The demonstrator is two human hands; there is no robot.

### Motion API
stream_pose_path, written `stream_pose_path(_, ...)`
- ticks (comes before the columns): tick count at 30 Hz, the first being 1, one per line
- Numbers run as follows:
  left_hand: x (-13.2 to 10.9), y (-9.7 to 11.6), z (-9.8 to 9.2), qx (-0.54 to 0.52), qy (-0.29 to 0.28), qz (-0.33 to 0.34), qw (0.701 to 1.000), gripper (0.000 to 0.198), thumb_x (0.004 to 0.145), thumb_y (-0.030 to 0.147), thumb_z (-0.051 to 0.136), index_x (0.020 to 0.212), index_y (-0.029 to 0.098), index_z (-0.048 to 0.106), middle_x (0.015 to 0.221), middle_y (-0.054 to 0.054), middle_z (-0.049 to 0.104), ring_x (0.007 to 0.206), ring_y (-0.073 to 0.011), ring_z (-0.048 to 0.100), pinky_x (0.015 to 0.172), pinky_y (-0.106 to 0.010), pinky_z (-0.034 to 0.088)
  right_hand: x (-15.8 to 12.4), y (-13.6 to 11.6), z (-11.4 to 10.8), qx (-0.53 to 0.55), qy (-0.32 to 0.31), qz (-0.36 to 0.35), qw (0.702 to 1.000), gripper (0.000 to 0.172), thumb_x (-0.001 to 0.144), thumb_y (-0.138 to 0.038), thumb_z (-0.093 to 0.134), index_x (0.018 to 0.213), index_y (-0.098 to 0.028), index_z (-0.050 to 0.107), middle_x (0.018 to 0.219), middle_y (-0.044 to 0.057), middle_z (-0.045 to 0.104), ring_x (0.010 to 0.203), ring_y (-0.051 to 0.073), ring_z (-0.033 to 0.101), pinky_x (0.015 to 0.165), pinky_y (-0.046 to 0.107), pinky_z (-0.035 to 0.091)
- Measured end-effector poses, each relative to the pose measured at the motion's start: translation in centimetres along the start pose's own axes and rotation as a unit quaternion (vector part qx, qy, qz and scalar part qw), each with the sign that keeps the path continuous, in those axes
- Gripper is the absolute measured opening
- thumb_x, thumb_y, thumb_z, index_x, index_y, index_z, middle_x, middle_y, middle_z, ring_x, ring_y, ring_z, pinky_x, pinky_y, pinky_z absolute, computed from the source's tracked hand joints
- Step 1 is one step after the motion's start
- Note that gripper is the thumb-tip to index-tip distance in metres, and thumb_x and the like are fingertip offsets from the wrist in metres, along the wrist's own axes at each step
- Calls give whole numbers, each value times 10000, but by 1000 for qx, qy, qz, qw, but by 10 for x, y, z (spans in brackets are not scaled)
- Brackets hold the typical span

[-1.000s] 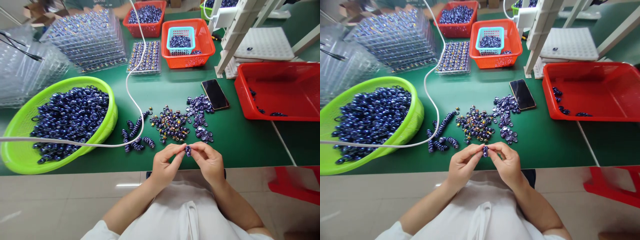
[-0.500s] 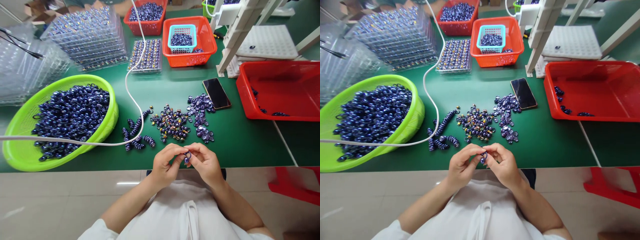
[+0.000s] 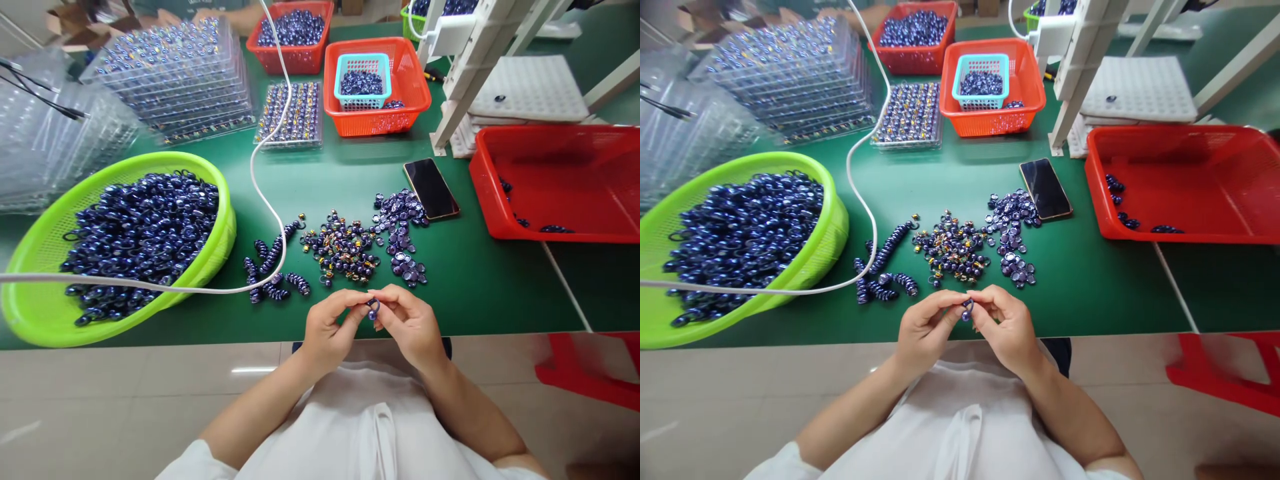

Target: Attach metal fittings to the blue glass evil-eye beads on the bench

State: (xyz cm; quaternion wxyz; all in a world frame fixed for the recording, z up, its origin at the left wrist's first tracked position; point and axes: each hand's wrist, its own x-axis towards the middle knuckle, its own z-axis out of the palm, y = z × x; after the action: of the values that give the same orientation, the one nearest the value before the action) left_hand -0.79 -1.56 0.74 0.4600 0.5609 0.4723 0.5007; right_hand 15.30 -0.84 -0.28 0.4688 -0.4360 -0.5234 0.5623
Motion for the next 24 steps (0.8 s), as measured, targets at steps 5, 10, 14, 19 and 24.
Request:
stream_pose_path(5, -1, -4, 2, -36, -1, -11, 999, 146, 881, 186, 664, 955, 229, 782, 905, -79, 770, 803, -203, 703, 765, -323, 564, -3, 7, 0, -30, 3, -40, 999, 124, 925, -271, 623, 1002, -223, 707, 798, -3, 600, 582, 91, 601, 508, 207, 538)
stream_pose_path(10, 0, -8, 1, -32, 2, -33, 999, 132, 871, 199, 681, 949, 226, 784, 901, -72, 772, 804, -198, 707, 774, -313, 566, 0, 11, 0, -29, 1, -34, 999, 120, 922, -269, 619, 978, -214, 710, 756, -14, 589, 550, 87, 588, 487, 204, 522)
stream_pose_path(14, 2, -3, -2, -14, -24, -61, 998, 175, 901, 205, 641, 1020, 217, 768, 983, -81, 772, 856, -207, 722, 803, -312, 571, 5, 0, -8, -113, -10, -46, 993, 122, 924, -250, 611, 976, -212, 715, 728, -9, 616, 601, 106, 596, 543, 220, 522)
stream_pose_path(19, 6, 9, -5, 54, -32, -38, 997, 355, 829, 213, 734, 1182, 225, 712, 1071, -95, 766, 885, -223, 728, 837, -331, 567, 9, -10, -20, -265, -3, -161, 951, 192, 902, -156, 594, 1052, -238, 681, 874, 25, 691, 701, 136, 639, 634, 257, 554)
stream_pose_path(24, 9, 8, 0, 106, -6, -4, 994, 190, 786, 188, 760, 975, 205, 767, 881, -68, 767, 766, -192, 702, 746, -295, 553, 9, -9, -23, -369, -2, -247, 896, 288, 876, -86, 573, 1115, -237, 626, 987, 68, 724, 858, 191, 703, 747, 325, 597)
